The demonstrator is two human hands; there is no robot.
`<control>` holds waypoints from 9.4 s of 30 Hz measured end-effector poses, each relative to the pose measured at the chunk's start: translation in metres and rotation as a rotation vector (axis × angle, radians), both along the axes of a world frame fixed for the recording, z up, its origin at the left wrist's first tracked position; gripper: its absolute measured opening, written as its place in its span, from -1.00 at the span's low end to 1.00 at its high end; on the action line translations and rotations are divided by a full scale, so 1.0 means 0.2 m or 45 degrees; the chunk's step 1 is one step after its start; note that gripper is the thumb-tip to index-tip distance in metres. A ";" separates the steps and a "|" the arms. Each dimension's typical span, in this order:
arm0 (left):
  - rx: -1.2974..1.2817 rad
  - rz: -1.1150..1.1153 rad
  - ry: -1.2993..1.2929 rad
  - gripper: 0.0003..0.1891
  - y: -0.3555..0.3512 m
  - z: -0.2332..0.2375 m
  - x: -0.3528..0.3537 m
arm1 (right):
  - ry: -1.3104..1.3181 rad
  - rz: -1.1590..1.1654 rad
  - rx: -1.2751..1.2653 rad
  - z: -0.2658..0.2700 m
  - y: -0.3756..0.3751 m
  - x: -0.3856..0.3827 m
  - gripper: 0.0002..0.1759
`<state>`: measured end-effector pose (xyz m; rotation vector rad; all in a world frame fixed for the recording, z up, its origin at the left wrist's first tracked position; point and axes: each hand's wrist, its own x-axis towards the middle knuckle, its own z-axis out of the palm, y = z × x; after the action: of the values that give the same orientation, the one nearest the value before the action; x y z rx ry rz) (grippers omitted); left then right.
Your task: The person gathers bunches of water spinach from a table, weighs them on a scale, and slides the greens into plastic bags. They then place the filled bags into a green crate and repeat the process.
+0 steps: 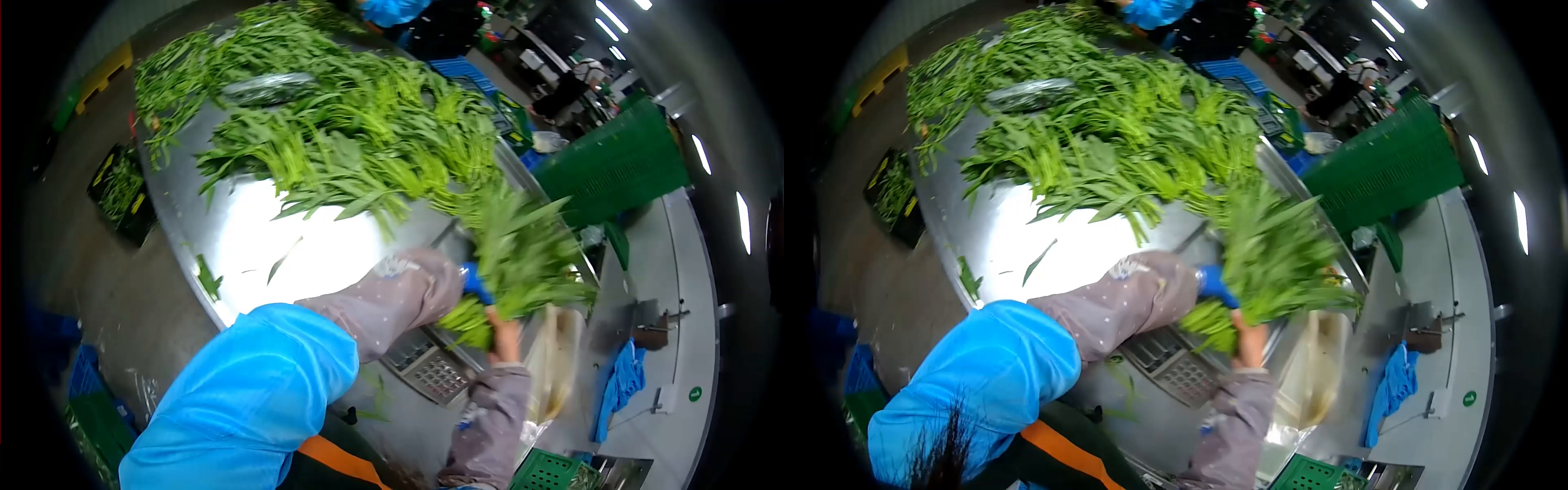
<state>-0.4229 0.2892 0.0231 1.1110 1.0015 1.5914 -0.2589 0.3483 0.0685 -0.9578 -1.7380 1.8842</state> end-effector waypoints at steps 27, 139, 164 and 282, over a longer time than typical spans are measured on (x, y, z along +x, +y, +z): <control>0.170 0.193 1.797 -0.90 -0.52 0.09 0.39 | -0.520 0.518 1.718 -0.19 0.20 -0.30 -0.51; -0.500 0.376 -0.837 -0.66 -2.26 0.15 -0.40 | 0.252 -0.257 0.514 0.73 -0.65 -0.14 -0.80; -0.620 0.326 -0.628 -0.57 -1.60 0.06 -0.08 | -0.373 -0.498 0.893 0.19 -0.45 0.06 -0.75; -0.857 -0.950 1.499 -0.51 -0.93 0.14 0.37 | -0.385 0.645 1.928 -0.01 -0.02 -0.20 -0.47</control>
<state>-0.3494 0.1041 0.0516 1.6281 1.4233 -0.1382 -0.2979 0.3437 0.0660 -0.1448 -2.8670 0.1224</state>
